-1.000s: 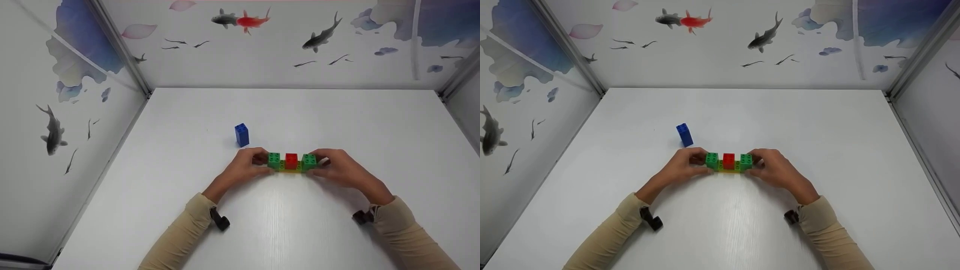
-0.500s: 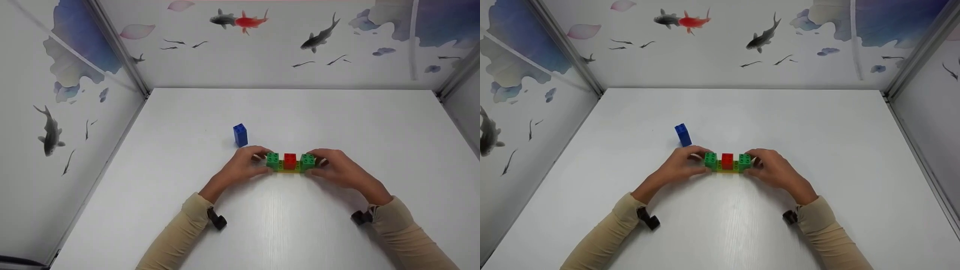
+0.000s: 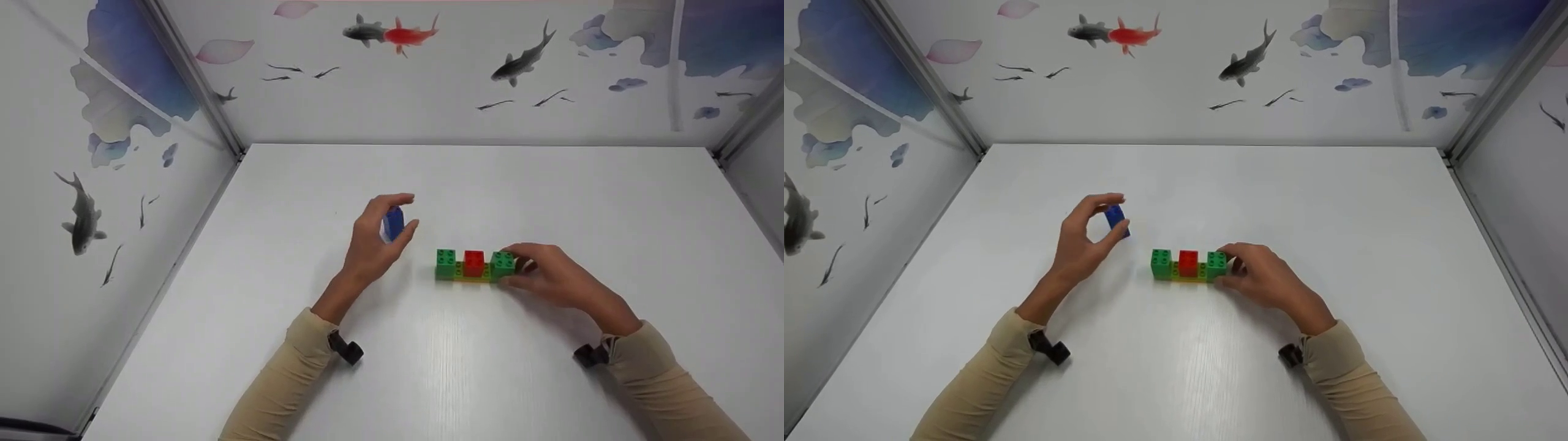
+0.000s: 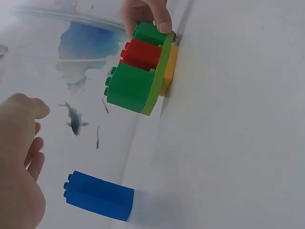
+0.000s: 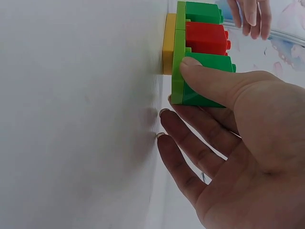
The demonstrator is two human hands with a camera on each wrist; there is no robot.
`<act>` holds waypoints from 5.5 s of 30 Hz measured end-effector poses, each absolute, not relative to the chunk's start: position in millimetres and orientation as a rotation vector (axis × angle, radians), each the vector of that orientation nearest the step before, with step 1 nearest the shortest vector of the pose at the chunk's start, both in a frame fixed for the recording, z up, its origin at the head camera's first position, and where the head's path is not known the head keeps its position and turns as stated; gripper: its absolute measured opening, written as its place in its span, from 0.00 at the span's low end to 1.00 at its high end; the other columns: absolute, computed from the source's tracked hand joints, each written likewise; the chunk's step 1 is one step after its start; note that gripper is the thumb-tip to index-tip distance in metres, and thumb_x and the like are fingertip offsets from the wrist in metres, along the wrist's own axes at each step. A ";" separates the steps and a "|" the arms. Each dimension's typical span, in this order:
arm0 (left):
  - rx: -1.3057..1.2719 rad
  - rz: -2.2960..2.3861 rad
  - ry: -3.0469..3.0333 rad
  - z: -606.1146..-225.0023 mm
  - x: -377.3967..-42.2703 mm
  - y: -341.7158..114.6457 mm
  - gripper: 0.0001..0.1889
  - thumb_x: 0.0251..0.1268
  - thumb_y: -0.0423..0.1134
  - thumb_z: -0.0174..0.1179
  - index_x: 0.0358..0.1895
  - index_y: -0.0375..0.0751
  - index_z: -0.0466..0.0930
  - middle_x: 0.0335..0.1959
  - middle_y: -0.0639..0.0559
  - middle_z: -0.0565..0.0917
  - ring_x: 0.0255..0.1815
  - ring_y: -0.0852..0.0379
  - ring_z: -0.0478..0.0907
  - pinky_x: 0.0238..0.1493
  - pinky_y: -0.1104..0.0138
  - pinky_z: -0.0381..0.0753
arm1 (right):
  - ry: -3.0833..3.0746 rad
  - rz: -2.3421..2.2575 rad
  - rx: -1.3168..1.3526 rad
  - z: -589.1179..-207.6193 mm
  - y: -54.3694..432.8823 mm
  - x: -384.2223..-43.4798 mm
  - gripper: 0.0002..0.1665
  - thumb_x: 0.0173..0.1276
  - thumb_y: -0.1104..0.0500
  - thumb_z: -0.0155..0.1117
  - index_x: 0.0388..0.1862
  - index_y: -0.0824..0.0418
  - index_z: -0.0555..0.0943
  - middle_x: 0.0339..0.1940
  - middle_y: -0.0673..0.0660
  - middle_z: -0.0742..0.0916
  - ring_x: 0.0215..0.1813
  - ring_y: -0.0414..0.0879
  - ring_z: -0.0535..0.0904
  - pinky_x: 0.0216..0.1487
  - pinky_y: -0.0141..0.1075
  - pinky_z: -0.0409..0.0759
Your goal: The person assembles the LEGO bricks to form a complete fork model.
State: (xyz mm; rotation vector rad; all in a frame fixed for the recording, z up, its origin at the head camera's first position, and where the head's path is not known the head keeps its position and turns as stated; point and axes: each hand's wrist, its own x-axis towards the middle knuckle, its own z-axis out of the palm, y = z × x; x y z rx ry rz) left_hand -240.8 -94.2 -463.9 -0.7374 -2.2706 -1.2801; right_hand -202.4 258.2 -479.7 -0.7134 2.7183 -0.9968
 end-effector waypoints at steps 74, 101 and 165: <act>-0.564 -1.516 -2.518 -490.3 -236.1 -83.1 0.23 0.73 0.37 0.73 0.68 0.45 0.81 0.62 0.55 0.87 0.64 0.59 0.84 0.67 0.60 0.86 | 2.826 -1.315 -0.752 -459.7 254.6 -195.6 0.23 0.70 0.60 0.79 0.63 0.53 0.85 0.56 0.47 0.90 0.58 0.44 0.88 0.66 0.32 0.85; -0.798 -1.784 -2.624 -496.1 -209.2 -47.7 0.26 0.70 0.45 0.76 0.69 0.57 0.80 0.61 0.64 0.88 0.63 0.65 0.84 0.67 0.61 0.86 | 2.759 -1.570 -0.852 -448.7 246.1 -185.0 0.23 0.72 0.62 0.77 0.64 0.50 0.84 0.55 0.44 0.89 0.57 0.39 0.86 0.63 0.22 0.81; -0.994 -2.072 -2.353 -481.0 -238.7 -97.8 0.19 0.66 0.39 0.78 0.58 0.45 0.86 0.57 0.48 0.87 0.60 0.50 0.87 0.70 0.43 0.83 | 2.859 -1.403 -0.830 -461.5 247.9 -192.8 0.25 0.73 0.57 0.78 0.66 0.51 0.84 0.58 0.47 0.90 0.59 0.33 0.83 0.59 0.29 0.87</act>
